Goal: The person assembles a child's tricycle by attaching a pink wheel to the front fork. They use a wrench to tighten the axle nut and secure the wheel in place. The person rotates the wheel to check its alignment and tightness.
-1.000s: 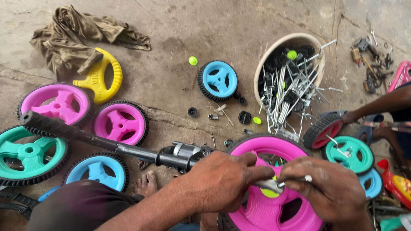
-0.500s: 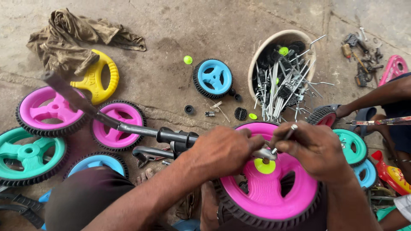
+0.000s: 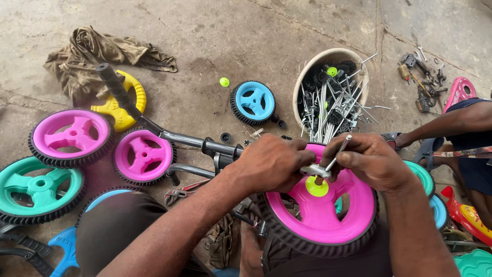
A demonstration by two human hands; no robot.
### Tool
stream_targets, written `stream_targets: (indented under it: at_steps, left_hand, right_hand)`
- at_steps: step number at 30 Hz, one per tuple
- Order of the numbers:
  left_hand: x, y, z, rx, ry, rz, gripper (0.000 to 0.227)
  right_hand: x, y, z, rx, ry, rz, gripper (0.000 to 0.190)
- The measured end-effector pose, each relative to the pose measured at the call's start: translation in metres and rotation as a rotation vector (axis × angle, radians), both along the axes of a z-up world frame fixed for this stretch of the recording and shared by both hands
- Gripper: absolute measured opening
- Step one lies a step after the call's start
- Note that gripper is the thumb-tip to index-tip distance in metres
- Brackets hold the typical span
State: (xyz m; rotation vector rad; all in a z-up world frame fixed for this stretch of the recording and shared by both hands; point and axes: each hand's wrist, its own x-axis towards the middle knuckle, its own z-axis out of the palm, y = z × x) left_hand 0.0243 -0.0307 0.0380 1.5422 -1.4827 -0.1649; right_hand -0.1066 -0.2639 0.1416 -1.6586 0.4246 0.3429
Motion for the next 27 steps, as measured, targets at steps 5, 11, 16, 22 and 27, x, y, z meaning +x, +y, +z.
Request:
stream_targets:
  at_steps: [5,11,16,22,27]
  left_hand:
    - [-0.003,0.004,-0.019,-0.204,-0.145,0.095,0.029]
    - [0.028,-0.005,-0.037,-0.334,-0.183,0.017,0.035]
    - [0.06,0.008,-0.037,-0.167,-0.104,0.116,0.032]
    - [0.052,0.008,-0.029,-0.028,0.047,0.173,0.036]
    - [0.048,-0.002,-0.032,-0.016,0.046,0.163,0.028]
  right_hand:
    - [0.021,-0.005,0.005,0.128,0.141,0.077,0.033]
    - [0.059,0.009,-0.022,-0.154,0.318,0.217,0.028]
    - [0.08,0.01,-0.038,0.085,0.357,0.109,0.026]
    - [0.07,-0.008,-0.054,0.244,0.341,0.08,0.029]
    - [0.047,-0.014,-0.05,-0.176,0.238,-0.016,0.029]
